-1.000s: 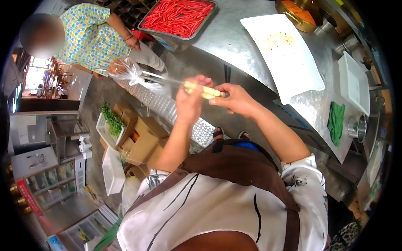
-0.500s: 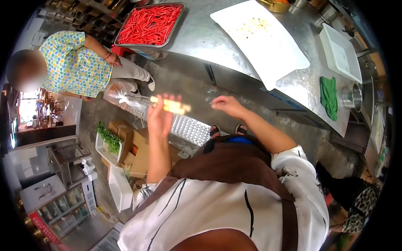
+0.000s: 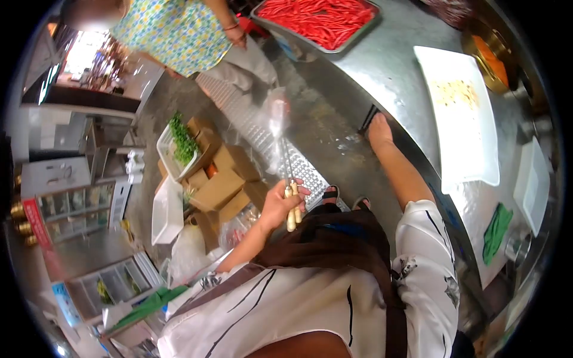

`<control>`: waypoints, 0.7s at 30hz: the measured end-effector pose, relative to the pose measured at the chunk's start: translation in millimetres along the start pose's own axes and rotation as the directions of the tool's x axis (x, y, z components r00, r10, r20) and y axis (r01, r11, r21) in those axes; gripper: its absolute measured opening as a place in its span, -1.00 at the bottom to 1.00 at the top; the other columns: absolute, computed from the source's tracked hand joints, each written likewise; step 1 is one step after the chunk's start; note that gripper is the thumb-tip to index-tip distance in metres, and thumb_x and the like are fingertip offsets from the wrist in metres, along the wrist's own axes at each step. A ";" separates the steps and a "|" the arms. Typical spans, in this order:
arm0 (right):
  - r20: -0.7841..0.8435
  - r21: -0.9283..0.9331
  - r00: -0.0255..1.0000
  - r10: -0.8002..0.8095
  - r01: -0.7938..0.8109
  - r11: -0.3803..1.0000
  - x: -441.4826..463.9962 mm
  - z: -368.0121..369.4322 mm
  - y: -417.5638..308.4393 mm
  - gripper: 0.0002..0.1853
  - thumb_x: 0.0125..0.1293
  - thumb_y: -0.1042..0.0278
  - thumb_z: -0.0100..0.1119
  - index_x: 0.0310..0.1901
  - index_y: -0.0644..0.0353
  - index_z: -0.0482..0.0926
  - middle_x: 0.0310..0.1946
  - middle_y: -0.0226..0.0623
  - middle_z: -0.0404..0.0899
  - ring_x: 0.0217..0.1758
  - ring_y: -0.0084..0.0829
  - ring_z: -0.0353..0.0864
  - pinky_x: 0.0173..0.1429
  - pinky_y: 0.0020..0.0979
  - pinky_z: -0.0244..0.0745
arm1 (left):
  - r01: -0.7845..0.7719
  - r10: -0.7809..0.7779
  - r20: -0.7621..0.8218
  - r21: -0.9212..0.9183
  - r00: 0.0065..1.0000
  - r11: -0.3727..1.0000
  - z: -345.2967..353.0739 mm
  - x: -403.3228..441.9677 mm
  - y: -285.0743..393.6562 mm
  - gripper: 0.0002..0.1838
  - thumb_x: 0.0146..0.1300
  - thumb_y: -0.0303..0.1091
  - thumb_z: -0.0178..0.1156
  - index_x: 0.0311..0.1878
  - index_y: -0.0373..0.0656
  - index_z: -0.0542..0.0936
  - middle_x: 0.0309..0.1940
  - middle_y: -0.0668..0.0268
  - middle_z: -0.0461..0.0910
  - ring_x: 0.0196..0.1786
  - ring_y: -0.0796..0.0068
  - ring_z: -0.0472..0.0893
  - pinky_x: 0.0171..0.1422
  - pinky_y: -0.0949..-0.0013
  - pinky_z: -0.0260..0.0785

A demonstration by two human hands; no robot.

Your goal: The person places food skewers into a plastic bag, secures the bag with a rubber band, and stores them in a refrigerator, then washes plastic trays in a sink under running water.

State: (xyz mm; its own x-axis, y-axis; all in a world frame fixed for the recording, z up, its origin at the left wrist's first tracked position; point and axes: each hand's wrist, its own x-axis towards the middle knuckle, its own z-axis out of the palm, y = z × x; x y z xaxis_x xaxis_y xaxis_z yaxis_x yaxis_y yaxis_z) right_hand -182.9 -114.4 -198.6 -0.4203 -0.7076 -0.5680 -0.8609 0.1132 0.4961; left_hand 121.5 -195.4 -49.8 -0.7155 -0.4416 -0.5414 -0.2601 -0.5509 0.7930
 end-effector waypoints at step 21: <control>-0.506 0.686 0.859 0.073 0.350 0.637 -36.4 -20.8 -108.5 -0.82 0.00 0.40 0.03 -0.31 0.20 0.47 -0.40 -0.29 0.49 -0.16 -0.31 0.48 -0.18 -0.30 0.47 | -0.162 0.098 0.184 0.376 0.978 0.912 -41.3 97.5 69.0 -0.76 0.30 -0.37 -0.05 -0.03 -0.26 0.35 -0.48 0.29 0.44 -0.54 0.55 0.44 -0.46 0.53 0.30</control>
State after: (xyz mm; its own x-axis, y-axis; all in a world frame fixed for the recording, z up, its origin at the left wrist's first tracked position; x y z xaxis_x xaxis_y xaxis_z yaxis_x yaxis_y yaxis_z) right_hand -68.2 -115.4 -218.1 -0.2787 -0.9529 -0.1194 -0.8928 0.3029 -0.3334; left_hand 60.5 -305.8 -59.4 -0.8447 -0.3554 -0.4001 -0.3648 -0.1647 0.9164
